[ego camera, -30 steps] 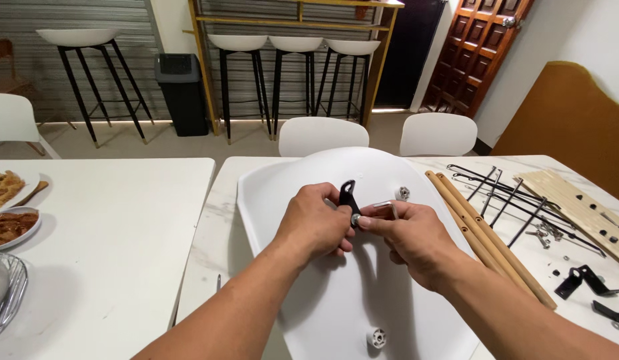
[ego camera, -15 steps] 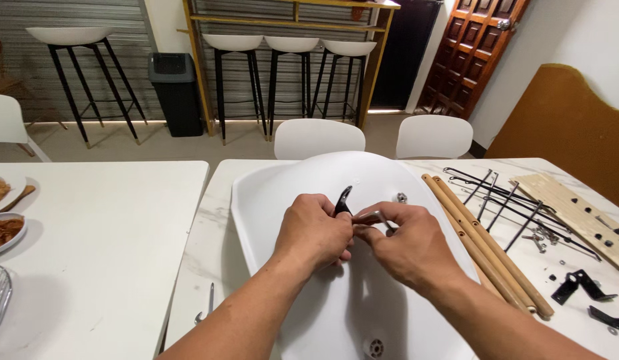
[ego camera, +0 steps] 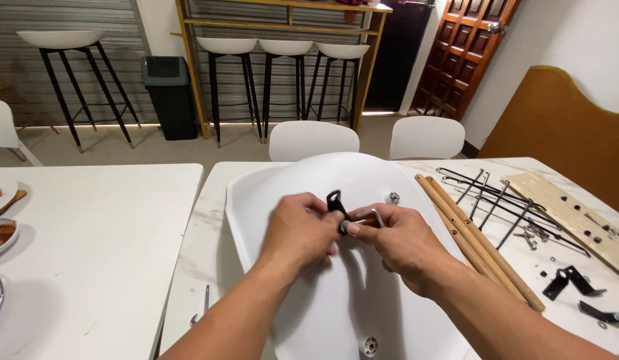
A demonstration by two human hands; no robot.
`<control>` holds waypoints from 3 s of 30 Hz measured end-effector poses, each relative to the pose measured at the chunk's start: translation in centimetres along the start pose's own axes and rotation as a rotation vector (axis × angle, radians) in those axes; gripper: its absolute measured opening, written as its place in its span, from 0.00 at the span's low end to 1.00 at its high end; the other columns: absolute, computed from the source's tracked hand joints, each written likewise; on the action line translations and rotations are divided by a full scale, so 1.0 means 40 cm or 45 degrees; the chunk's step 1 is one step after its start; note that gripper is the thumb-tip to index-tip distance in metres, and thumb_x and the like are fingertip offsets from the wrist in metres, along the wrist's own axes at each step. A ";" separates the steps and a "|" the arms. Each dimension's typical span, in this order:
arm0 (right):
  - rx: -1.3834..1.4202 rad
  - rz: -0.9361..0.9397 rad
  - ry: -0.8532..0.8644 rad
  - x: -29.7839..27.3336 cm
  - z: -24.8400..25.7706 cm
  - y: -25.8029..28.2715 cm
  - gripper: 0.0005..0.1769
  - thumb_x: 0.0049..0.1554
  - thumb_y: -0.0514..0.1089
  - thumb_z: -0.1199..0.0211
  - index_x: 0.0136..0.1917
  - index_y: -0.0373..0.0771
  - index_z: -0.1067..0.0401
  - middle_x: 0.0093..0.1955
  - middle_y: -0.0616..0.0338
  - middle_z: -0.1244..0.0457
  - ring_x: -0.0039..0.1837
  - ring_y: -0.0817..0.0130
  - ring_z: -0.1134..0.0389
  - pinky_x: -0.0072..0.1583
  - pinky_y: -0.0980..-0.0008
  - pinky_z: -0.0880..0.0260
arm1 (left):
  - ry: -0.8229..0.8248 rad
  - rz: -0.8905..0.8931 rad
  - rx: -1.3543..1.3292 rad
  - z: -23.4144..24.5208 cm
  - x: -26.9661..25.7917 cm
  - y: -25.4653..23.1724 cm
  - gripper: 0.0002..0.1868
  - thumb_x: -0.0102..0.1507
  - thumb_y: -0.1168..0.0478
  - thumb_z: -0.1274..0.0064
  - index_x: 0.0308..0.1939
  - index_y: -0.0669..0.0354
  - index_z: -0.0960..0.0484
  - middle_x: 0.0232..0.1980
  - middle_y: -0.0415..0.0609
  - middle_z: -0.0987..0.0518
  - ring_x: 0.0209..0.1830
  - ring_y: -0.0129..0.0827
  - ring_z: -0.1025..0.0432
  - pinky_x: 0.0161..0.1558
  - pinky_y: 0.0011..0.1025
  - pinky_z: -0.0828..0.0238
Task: The person attaches black metal brackets to the underside of a white plastic chair seat using an Allen key. They align each bracket with pre-installed inserts and tighten the screws to secure the brackets in place.
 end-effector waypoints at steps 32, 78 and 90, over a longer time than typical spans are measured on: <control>0.548 0.019 0.010 -0.036 0.057 0.052 0.09 0.57 0.47 0.36 0.49 0.43 0.28 0.35 0.66 0.41 0.29 0.79 0.56 0.35 0.76 0.54 | -0.161 -0.086 -0.880 0.154 -0.058 -0.080 0.26 0.68 0.47 0.63 0.56 0.67 0.26 0.51 0.58 0.19 0.47 0.42 0.19 0.44 0.42 0.15; 1.385 -0.068 0.529 0.062 -0.031 -0.110 0.06 0.61 0.43 0.47 0.51 0.49 0.31 0.60 0.62 0.30 0.26 0.82 0.59 0.26 0.81 0.60 | 0.279 -1.023 0.611 -0.064 -0.100 -0.486 0.15 0.65 0.53 0.49 0.46 0.57 0.13 0.35 0.49 0.13 0.36 0.31 0.17 0.43 0.34 0.19; 1.403 -0.046 0.587 0.069 -0.030 -0.097 0.07 0.62 0.44 0.46 0.52 0.48 0.29 0.59 0.61 0.30 0.25 0.82 0.60 0.27 0.81 0.60 | 0.239 -1.082 0.607 -0.060 -0.088 -0.493 0.15 0.65 0.54 0.48 0.46 0.59 0.13 0.34 0.50 0.13 0.34 0.31 0.17 0.41 0.34 0.18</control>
Point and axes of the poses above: each hand's wrist, its own x-axis towards the middle knuckle, its own z-axis out of the back of the hand, y = z × x, the point moved 9 cm from there along x, towards the middle knuckle
